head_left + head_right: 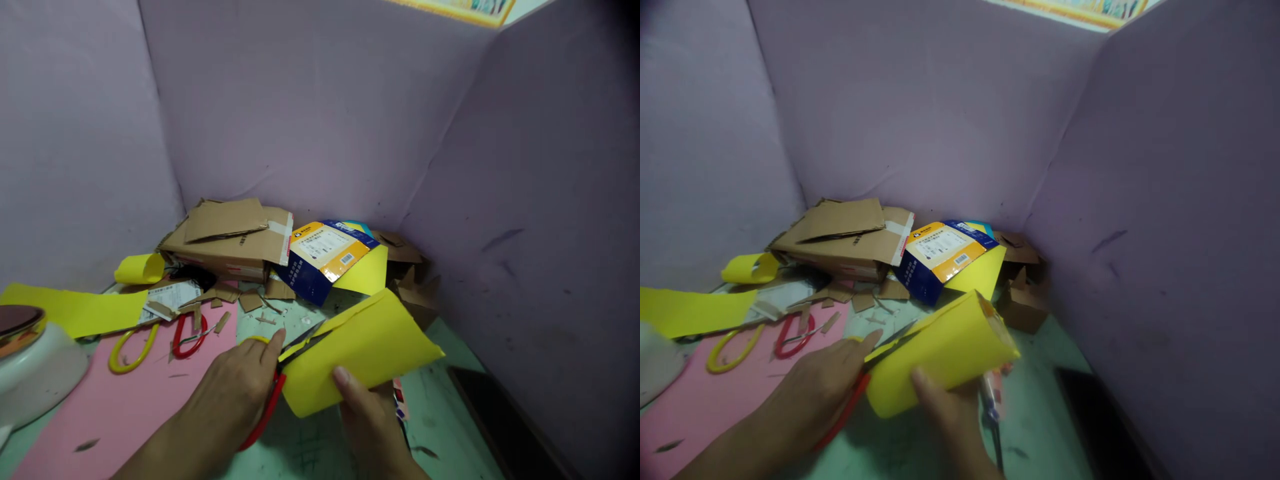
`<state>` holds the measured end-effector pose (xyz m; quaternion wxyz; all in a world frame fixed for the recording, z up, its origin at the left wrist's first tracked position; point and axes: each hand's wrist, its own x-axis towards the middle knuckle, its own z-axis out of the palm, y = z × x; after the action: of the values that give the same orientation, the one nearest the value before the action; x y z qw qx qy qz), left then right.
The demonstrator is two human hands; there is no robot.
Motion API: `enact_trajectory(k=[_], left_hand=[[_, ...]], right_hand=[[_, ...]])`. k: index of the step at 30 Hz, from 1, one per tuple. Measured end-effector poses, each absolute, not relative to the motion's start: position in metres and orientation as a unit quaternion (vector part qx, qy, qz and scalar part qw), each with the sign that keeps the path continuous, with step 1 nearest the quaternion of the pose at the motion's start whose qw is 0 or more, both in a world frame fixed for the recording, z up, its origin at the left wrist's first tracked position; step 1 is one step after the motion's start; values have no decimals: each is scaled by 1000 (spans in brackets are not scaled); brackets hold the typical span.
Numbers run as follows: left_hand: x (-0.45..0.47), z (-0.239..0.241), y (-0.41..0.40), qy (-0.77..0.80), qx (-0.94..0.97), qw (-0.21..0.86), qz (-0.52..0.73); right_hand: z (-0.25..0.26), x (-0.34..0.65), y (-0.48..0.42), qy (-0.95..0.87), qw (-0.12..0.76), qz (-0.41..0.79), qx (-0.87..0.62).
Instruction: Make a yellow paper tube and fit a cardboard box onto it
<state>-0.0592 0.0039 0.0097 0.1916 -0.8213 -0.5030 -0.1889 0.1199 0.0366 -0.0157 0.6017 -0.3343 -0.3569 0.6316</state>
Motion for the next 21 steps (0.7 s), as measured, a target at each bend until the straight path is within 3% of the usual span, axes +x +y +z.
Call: enact_trajectory(k=[9,21], left_hand=[[-57,4,-2,-516,-807,210,-196],[-67,10,3,-486,-839,139,-203]], right_hand=[[-21,118,33,-370,580,645,-333],[-30,119,35,-383,571,640,-345]])
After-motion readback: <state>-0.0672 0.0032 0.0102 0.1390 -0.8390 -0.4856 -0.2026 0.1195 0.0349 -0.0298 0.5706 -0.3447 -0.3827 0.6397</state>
